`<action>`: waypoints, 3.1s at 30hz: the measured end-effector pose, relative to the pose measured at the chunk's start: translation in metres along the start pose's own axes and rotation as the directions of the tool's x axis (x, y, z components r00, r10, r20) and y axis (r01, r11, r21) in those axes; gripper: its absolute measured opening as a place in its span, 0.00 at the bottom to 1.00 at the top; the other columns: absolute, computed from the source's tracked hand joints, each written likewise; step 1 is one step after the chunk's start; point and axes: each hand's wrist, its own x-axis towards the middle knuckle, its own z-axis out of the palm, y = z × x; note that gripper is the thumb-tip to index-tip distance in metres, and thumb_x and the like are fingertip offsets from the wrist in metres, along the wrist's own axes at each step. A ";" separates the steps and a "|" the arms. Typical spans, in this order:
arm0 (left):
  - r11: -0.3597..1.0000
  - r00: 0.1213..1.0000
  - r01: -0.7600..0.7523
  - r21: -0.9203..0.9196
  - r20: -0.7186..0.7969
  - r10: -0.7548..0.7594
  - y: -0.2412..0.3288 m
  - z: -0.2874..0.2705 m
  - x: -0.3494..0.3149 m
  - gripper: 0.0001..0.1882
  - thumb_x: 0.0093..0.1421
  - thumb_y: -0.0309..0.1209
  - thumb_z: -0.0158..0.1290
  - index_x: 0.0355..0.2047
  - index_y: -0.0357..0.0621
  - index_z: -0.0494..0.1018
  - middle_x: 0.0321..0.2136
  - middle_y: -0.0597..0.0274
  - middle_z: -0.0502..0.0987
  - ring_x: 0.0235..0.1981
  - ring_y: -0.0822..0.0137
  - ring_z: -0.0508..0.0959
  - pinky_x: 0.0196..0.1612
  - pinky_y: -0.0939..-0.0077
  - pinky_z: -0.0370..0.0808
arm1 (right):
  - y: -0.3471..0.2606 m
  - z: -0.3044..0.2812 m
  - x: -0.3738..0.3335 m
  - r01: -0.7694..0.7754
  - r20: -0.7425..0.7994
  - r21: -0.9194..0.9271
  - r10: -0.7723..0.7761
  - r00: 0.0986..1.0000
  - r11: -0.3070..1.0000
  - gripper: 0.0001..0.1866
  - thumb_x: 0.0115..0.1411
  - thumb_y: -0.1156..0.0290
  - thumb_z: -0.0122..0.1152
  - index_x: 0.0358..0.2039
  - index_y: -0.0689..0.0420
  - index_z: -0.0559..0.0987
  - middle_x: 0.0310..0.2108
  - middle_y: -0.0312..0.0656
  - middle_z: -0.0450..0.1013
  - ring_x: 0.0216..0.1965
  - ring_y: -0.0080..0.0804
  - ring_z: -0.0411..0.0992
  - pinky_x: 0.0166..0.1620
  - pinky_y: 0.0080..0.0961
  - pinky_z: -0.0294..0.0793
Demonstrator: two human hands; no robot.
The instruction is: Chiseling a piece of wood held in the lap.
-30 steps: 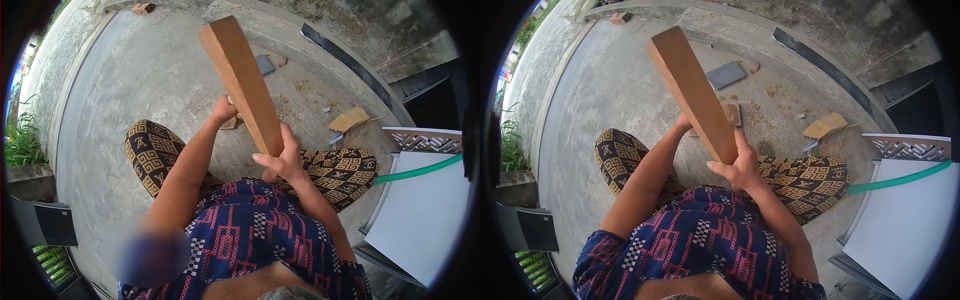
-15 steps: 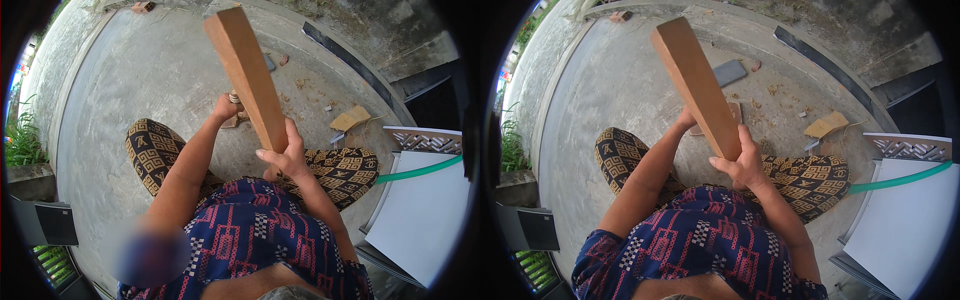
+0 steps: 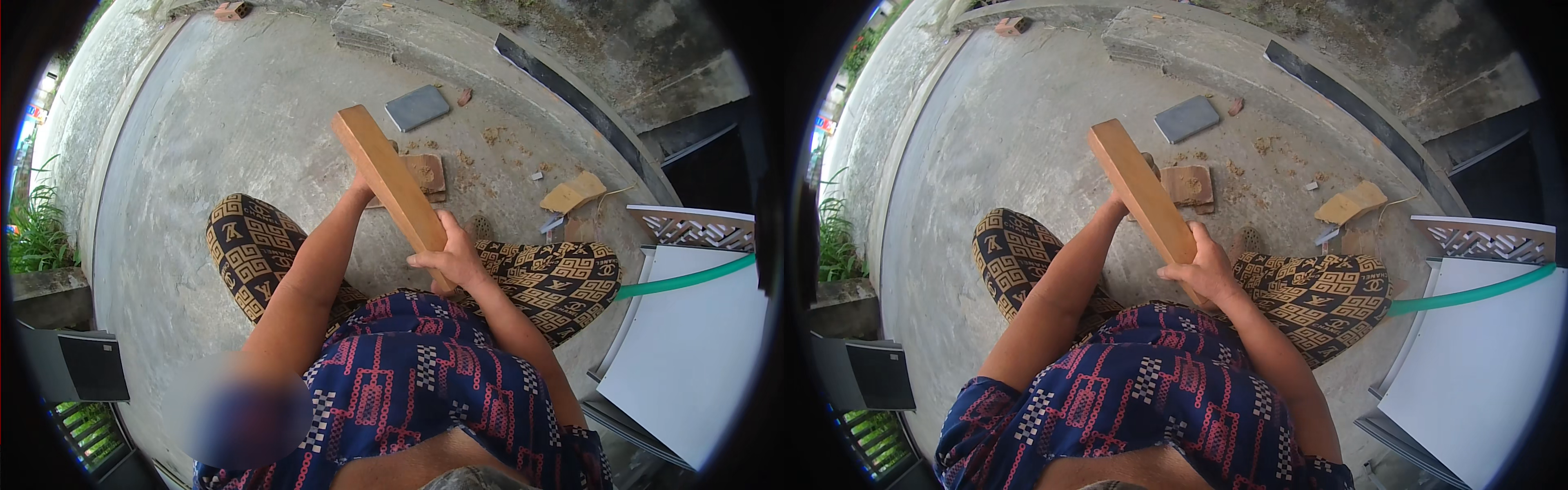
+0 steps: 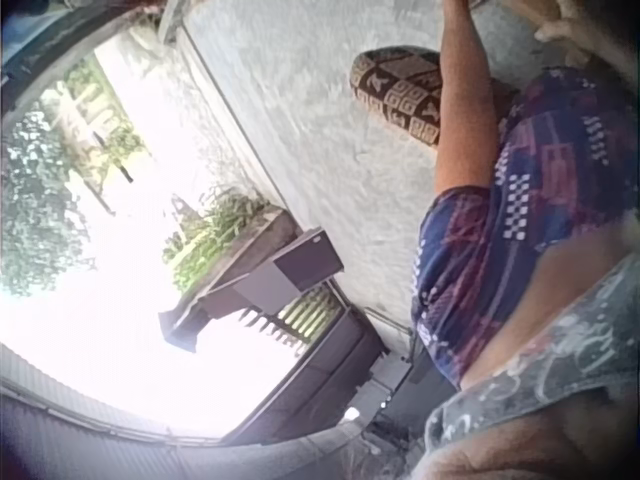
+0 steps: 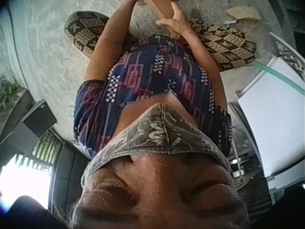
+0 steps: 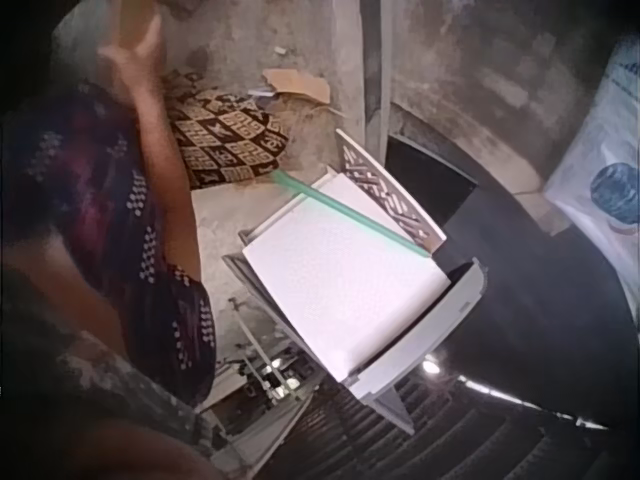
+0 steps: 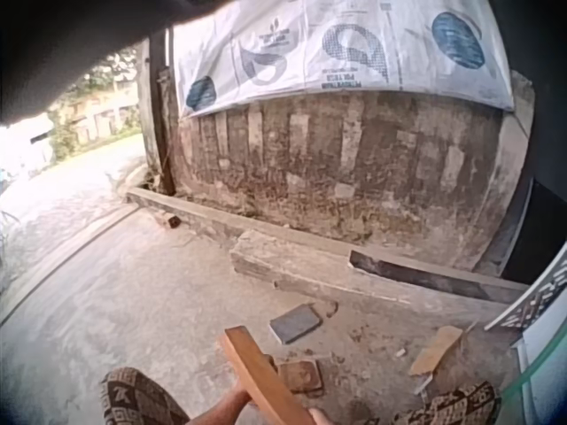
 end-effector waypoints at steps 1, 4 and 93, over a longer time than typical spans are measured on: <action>1.000 1.000 -0.001 -0.002 -0.001 0.001 0.003 0.004 -0.002 0.08 0.59 0.32 0.56 0.37 0.47 0.70 0.30 0.70 0.73 0.36 0.74 0.74 0.38 0.76 0.73 | 0.002 0.003 -0.001 0.025 0.002 0.088 -0.026 1.000 0.996 0.40 0.39 0.62 0.71 0.53 0.63 0.66 0.41 0.47 0.72 0.40 0.36 0.73 0.43 0.32 0.73; 0.973 0.984 -0.022 -0.232 -0.176 -0.019 0.033 0.031 -0.015 0.08 0.57 0.30 0.58 0.35 0.45 0.72 0.28 0.69 0.74 0.34 0.74 0.75 0.38 0.75 0.74 | 0.007 0.002 -0.002 -0.005 0.040 0.299 -0.007 0.999 0.954 0.40 0.41 0.63 0.71 0.54 0.63 0.65 0.41 0.46 0.72 0.40 0.36 0.73 0.45 0.31 0.73; 0.676 0.996 -0.045 0.735 -0.022 0.089 0.063 0.072 -0.026 0.13 0.46 0.25 0.62 0.35 0.41 0.77 0.29 0.63 0.80 0.31 0.67 0.79 0.39 0.71 0.74 | 0.007 -0.019 0.000 -0.026 -0.159 -0.333 -0.029 0.987 0.942 0.35 0.39 0.64 0.70 0.46 0.62 0.64 0.35 0.49 0.72 0.35 0.40 0.73 0.39 0.38 0.73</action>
